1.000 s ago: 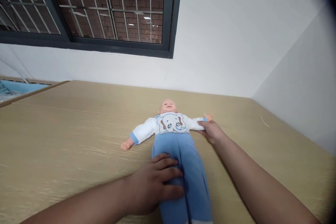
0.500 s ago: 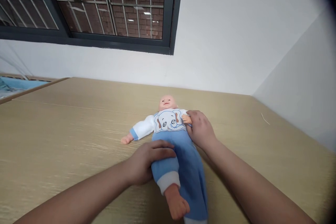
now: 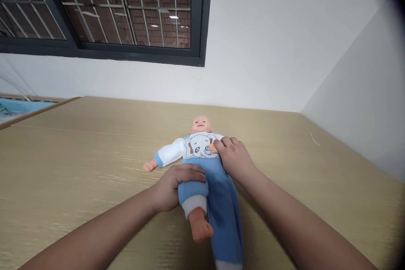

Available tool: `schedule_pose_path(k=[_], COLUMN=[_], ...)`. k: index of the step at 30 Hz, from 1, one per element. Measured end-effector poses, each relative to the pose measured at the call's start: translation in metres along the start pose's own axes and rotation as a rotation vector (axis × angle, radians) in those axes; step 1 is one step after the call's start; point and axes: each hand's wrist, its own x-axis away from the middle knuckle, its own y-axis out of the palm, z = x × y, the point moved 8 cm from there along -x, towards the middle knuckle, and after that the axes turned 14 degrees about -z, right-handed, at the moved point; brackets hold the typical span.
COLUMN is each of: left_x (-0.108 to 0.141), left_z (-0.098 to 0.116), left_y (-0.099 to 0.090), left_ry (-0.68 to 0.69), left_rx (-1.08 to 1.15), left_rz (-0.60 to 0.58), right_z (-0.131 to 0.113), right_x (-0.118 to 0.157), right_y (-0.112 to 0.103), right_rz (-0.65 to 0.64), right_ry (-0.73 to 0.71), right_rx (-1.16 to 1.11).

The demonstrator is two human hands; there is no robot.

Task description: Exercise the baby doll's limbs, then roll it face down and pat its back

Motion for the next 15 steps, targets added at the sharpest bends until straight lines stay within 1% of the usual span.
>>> schedule_pose_path(k=[2,4,7,11,13,15], left_x=[0.002,0.005,0.009,0.015,0.016,0.017], left_z=[0.006,0.016,0.028,0.039,0.045,0.05], left_y=[0.0,0.001,0.008,0.017,0.021,0.025], left_ry=[0.029,0.066,0.115,0.191,0.228,0.241], left_rx=[-0.039,-0.079,-0.143,-0.247,-0.307,-0.381], left_rz=[0.009,0.011,-0.019,-0.041,-0.046,-0.083], right_z=[0.007,0.019,0.048,0.091,0.106,0.118], right_x=[0.0,0.001,0.004,0.007,0.006,0.003], right_y=[0.002,0.004,0.012,0.038,0.052,0.065], right_rz=[0.043,0.113,0.216,0.322,0.385,0.414], right_ry=[0.0,0.005,0.079,0.23,0.264,0.283], right_rx=[-0.083,-0.227,-0.529,-0.95,-1.137,-1.275])
